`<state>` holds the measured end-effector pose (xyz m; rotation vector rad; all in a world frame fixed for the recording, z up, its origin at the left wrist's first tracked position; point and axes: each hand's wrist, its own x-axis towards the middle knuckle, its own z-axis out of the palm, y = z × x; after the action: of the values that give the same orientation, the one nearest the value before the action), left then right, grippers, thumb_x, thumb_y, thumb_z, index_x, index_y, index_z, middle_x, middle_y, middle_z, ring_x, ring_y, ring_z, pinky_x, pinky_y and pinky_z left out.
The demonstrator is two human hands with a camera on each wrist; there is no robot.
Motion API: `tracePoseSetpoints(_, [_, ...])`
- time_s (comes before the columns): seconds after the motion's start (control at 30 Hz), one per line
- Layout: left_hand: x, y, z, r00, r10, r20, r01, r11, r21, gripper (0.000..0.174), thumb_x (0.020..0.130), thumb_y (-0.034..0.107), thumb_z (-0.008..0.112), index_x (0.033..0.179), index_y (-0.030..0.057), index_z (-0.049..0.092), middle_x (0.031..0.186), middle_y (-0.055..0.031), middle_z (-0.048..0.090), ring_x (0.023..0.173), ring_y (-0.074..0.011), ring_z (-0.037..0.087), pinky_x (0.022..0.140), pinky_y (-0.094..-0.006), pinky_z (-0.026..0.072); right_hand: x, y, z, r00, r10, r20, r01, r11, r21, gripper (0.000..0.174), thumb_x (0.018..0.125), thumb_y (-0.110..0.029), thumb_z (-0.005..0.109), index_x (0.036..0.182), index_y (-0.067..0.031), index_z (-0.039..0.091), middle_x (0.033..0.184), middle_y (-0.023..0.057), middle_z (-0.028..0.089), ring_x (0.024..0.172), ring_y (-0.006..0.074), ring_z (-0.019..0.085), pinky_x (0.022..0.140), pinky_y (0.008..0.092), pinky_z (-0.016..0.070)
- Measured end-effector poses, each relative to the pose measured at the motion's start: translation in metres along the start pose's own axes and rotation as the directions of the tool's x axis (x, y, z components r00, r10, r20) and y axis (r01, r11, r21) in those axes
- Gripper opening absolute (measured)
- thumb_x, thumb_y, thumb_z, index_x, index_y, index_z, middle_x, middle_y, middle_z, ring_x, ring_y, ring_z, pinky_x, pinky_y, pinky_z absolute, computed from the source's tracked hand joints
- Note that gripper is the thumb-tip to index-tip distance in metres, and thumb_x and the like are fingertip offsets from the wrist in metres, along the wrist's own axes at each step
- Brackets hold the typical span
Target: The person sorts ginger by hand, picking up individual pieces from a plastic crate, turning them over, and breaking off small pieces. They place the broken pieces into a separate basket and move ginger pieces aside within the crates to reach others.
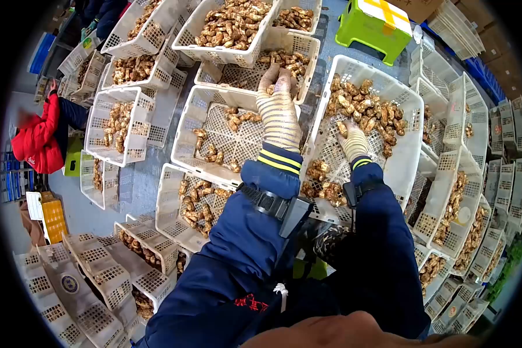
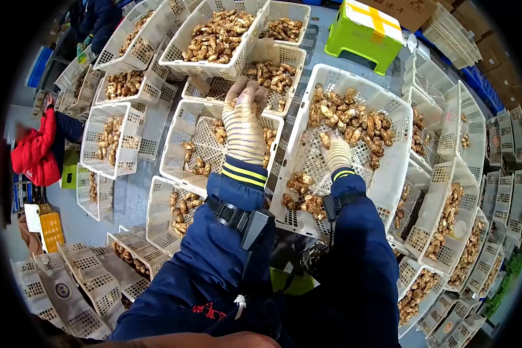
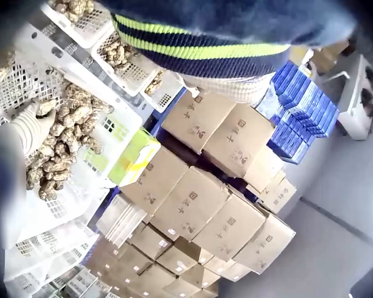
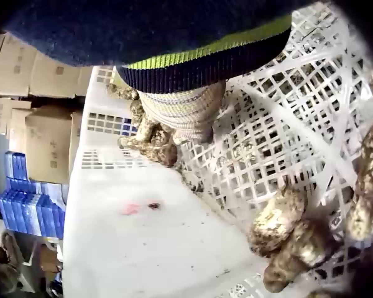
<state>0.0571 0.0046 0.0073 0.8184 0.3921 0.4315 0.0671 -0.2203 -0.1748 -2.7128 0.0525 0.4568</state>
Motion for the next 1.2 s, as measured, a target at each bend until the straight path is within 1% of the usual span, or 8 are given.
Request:
tracePoseSetpoints(0.1, [-0.001,0.003,0.002,1.000,-0.023,-0.016,0.024,1.000,0.018,0.038,0.089,0.006,0.064,0.123,-0.0015,0.049,0.098,-0.0078,0.061,0.082,-0.0121,0.060,0.069,-0.0249,0.0501,0.003,0.008,0.005,0.998,-0.041,-0.049,0.044,0.997,0.067,0.056,0.082,-0.023,0.071,0.133,-0.0086,0.053,0.128,0.0210,0.059,0.119,0.0319,0.056,0.101,0.0375,0.0439])
tracePoseSetpoints(0.17, [0.000,0.003,0.001,1.000,-0.006,0.000,0.006,1.000,0.029,0.038,0.091,0.010,0.064,0.124,-0.0011,0.050,0.097,-0.0069,0.061,0.082,-0.0111,0.058,0.074,-0.0242,0.0500,0.008,0.016,0.011,0.963,0.251,-0.092,-0.173,0.848,0.502,0.053,0.086,-0.012,0.066,0.136,-0.0067,0.049,0.121,0.0186,0.063,0.107,0.0287,0.061,0.094,0.0359,0.0490])
tracePoseSetpoints(0.27, [-0.007,0.004,0.003,0.999,0.034,0.019,-0.035,0.998,0.046,0.036,0.094,0.011,0.061,0.126,-0.0030,0.051,0.100,-0.0074,0.061,0.088,-0.0102,0.057,0.079,-0.0221,0.0491,0.001,0.003,0.002,0.896,0.273,-0.350,0.254,0.330,0.909,0.063,0.088,-0.017,0.070,0.142,-0.0052,0.040,0.115,0.0154,0.061,0.100,0.0224,0.061,0.087,0.0308,0.0519])
tracePoseSetpoints(0.47, [-0.023,0.025,0.020,0.939,0.337,0.065,-0.342,0.908,0.243,0.032,0.096,0.005,0.055,0.127,-0.0020,0.051,0.112,-0.0114,0.062,0.103,-0.0152,0.059,0.090,-0.0252,0.0493,-0.060,-0.082,-0.050,0.852,-0.225,-0.472,0.520,0.461,0.719,0.064,0.086,-0.031,0.073,0.138,-0.0036,0.047,0.121,0.0145,0.060,0.104,0.0203,0.060,0.091,0.0315,0.0505])
tracePoseSetpoints(0.7, [-0.014,0.015,0.013,0.970,0.224,0.096,-0.239,0.953,0.188,0.035,0.095,0.003,0.055,0.129,-0.0039,0.051,0.113,-0.0106,0.061,0.100,-0.0146,0.058,0.086,-0.0245,0.0507,0.004,0.031,-0.004,0.831,0.374,-0.411,-0.183,0.882,0.434,0.070,0.076,-0.017,0.075,0.137,0.0004,0.045,0.135,0.0266,0.050,0.125,0.0376,0.049,0.107,0.0407,0.0382])
tracePoseSetpoints(1.03, [-0.017,0.004,0.015,0.969,0.171,0.176,-0.218,0.930,0.296,0.035,0.095,0.003,0.055,0.129,-0.0056,0.050,0.116,-0.0115,0.060,0.100,-0.0151,0.059,0.086,-0.0250,0.0507,0.019,0.031,0.001,0.808,0.333,-0.487,-0.249,0.941,0.229,0.094,0.070,-0.021,0.081,0.146,-0.0069,0.028,0.134,0.0275,0.042,0.120,0.0385,0.049,0.101,0.0425,0.0430])
tracePoseSetpoints(1.17, [-0.012,-0.012,0.006,0.955,-0.141,0.260,0.063,0.955,0.289,0.047,0.091,0.017,0.066,0.130,-0.0033,0.049,0.107,-0.0095,0.063,0.092,-0.0139,0.061,0.082,-0.0251,0.0514,0.022,0.074,0.022,0.881,0.295,-0.369,0.005,0.775,0.632,0.070,0.073,-0.012,0.074,0.136,-0.0070,0.044,0.115,0.0134,0.058,0.103,0.0233,0.056,0.090,0.0420,0.0467])
tracePoseSetpoints(1.2, [-0.010,-0.017,0.006,0.922,-0.290,0.257,0.193,0.918,0.345,0.049,0.089,0.018,0.067,0.130,-0.0032,0.049,0.105,-0.0088,0.064,0.090,-0.0144,0.061,0.082,-0.0260,0.0515,0.011,0.067,0.014,0.939,0.323,-0.117,-0.020,0.393,0.919,0.067,0.074,-0.015,0.074,0.135,-0.0085,0.045,0.117,0.0115,0.059,0.103,0.0233,0.056,0.089,0.0411,0.0465])
